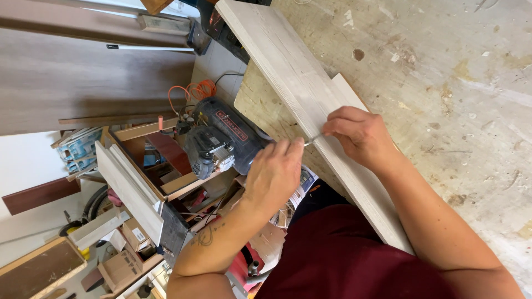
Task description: The person uses a metal scraper to remove material from the edge of a long white wooden plank resting on a workbench. They repeatedly scrape along the edge, then flip the plank and continue scraping the opposite side. The person finishes by wiping the plank with a cloth.
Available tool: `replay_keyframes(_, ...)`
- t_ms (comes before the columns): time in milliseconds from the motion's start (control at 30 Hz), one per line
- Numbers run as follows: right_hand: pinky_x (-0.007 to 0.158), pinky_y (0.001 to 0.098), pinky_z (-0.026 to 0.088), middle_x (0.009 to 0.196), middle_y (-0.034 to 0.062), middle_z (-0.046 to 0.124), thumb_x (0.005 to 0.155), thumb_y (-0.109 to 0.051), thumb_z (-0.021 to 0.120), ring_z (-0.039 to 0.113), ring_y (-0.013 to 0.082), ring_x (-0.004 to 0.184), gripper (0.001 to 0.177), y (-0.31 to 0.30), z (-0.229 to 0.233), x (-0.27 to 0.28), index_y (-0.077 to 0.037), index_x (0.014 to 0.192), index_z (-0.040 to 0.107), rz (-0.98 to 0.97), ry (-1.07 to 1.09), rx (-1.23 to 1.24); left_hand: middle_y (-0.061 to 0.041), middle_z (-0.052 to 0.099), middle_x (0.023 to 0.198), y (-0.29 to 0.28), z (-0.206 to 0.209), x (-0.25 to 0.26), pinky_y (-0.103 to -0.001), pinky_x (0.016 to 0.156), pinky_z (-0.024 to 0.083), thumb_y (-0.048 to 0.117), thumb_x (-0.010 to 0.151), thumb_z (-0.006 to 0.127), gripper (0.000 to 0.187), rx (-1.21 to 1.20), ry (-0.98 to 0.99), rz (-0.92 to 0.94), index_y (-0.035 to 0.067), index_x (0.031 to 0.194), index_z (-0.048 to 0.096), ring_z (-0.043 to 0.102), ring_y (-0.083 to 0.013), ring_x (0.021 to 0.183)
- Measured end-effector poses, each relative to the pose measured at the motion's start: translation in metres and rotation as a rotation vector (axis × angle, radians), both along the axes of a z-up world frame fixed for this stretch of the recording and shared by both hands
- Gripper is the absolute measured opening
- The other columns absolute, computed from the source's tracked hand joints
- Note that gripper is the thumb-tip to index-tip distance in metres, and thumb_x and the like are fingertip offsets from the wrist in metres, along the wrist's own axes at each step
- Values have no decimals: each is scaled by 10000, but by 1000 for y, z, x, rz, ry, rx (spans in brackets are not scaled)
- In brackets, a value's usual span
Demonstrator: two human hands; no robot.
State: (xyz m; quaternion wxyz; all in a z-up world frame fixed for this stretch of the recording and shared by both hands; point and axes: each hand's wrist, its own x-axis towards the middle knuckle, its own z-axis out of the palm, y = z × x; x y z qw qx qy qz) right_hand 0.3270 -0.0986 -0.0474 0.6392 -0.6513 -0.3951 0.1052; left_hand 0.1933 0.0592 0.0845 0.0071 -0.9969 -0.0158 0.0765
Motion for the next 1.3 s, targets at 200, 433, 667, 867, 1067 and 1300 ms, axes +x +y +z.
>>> replay_keyframes(200,726,364,595,909,6,722,1026,-145,695,743,254,804,137,-12,-3,-1,-155,910,767,35,-47,5,-79,616,826,-6,9,-3,-446,584,566,181,1005,533,248,-83,40,12,120,1173,704,694,-346,697)
replay_keyframes(433,693,365,596,907,0,684,1077,-126,655,717,242,760,157,15,-7,7,-161,958,752,-100,-125,-11,-103,608,872,9,18,19,-458,644,581,181,1018,557,269,44,1,14,100,1246,674,703,-345,758)
replay_keyframes(667,638,373,572,891,10,705,1070,-131,620,710,259,742,220,-16,1,4,-192,906,753,15,-202,2,-89,596,837,-14,14,1,-462,604,559,171,963,582,265,-5,45,-24,119,1196,696,684,-346,718)
replay_keyframes(867,629,355,566,895,-10,677,1103,-133,610,699,236,732,213,16,-5,15,-188,940,735,-94,-243,-25,-135,624,865,9,25,25,-493,632,565,142,1006,570,280,-33,41,45,71,1244,699,700,-390,753)
replay_keyframes(1067,605,367,551,881,2,679,1095,-106,590,675,255,688,244,3,-7,9,-193,930,746,-48,-247,7,-126,632,821,-10,27,20,-427,606,553,87,992,561,288,-76,124,70,34,1224,722,690,-331,689)
replay_keyframes(1300,587,368,532,900,8,686,1086,-121,602,652,252,654,224,-13,-5,0,-209,979,777,-95,-236,-18,-114,621,831,-8,18,11,-468,575,562,108,961,583,314,-63,90,-29,65,1254,688,705,-357,692)
